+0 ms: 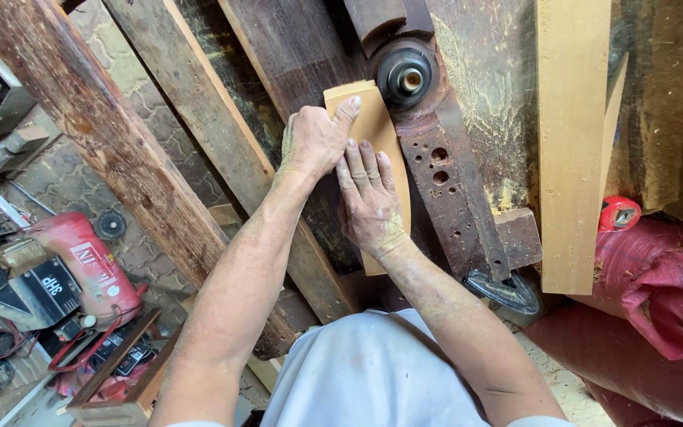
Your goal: The person uses a woodworking machine, likely a shaper or spindle moulder, to mill or profile the edge of curved wooden pieces.
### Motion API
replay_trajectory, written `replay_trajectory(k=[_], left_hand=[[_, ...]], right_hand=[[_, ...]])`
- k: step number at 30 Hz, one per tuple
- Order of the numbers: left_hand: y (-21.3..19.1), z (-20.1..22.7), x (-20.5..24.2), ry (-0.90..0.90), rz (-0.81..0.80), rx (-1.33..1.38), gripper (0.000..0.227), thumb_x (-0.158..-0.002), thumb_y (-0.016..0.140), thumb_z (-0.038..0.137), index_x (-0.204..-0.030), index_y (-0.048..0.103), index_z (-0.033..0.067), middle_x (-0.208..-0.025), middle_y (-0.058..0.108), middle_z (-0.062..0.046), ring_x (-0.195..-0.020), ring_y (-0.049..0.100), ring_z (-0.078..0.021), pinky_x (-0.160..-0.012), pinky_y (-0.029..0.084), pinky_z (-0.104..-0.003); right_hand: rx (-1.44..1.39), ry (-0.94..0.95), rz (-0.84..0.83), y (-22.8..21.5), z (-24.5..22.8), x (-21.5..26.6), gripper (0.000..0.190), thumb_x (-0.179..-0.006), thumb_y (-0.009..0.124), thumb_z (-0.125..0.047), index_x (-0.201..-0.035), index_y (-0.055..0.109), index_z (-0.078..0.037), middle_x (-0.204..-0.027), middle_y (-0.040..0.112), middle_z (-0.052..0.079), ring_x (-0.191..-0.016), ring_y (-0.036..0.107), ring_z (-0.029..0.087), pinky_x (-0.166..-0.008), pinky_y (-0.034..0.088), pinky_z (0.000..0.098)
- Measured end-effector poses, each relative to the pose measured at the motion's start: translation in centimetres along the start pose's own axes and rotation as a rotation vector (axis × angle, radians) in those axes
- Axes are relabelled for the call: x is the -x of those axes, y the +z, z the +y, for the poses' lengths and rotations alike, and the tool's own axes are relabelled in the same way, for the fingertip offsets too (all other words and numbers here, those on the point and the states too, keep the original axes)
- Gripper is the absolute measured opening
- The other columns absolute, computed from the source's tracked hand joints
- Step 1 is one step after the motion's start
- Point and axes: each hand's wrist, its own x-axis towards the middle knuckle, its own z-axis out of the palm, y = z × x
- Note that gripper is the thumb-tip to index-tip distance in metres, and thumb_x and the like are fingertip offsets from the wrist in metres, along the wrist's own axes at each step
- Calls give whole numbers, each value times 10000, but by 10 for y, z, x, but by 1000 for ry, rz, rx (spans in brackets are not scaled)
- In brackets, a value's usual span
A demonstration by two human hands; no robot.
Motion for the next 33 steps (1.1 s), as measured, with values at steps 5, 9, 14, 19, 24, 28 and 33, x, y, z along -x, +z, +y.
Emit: replay_trajectory(k=[5,9,14,19,24,28,33], left_hand=[[-4,2,-3,-11,12,15,762,-927,530,702,-655,716,14,-596,683,-184,-609,740,-301,-591,572,-462],[-8,3,-6,0,17,44,732,-931,550,679,-668,730,20,-605,691,-166,-608,735,-277,-593,572,-448],[-15,9,-10,-32,-10,48,728,-948,553,658,-694,724,-3,-615,690,-175,-610,727,-272,-598,567,-442],[-23,11,-15,-59,-47,91,717,-941,536,655,-700,733,9,-629,708,-153,-626,738,-256,-580,584,-431],[-25,8,-25,-27,12,31,722,-944,566,656,-724,739,-10,-667,705,-195,-653,740,-287,-637,571,-450],[-33,14,-27,-46,2,28,734,-934,562,660,-718,738,-19,-678,718,-204,-658,744,-295,-630,572,-464],[-32,8,-37,9,62,44,736,-932,575,671,-696,709,-13,-656,685,-223,-660,737,-338,-636,565,-478]], right_hand=[[5,-2,-3,1,2,-6,672,-893,619,-45,-1533,441,57,-1651,335,264,-1572,268,408,-1301,158,538],[1,-23,32,4,4,-10,665,-910,617,-36,-1543,437,60,-1655,332,260,-1578,262,401,-1307,155,539],[30,-8,-1,4,3,-18,672,-885,612,-29,-1532,449,49,-1650,343,251,-1576,260,396,-1305,157,540],[33,-20,10,2,2,-27,643,-930,615,-49,-1541,445,55,-1641,358,257,-1573,260,391,-1305,153,541],[50,-18,17,1,1,-37,625,-937,621,-55,-1530,451,41,-1631,379,258,-1569,277,389,-1309,149,522],[78,-14,-9,1,2,-45,652,-902,619,-41,-1529,465,52,-1627,384,255,-1563,292,392,-1304,155,519],[40,-38,28,0,3,-54,610,-914,624,-40,-1502,491,58,-1618,393,257,-1553,303,403,-1299,172,526]])
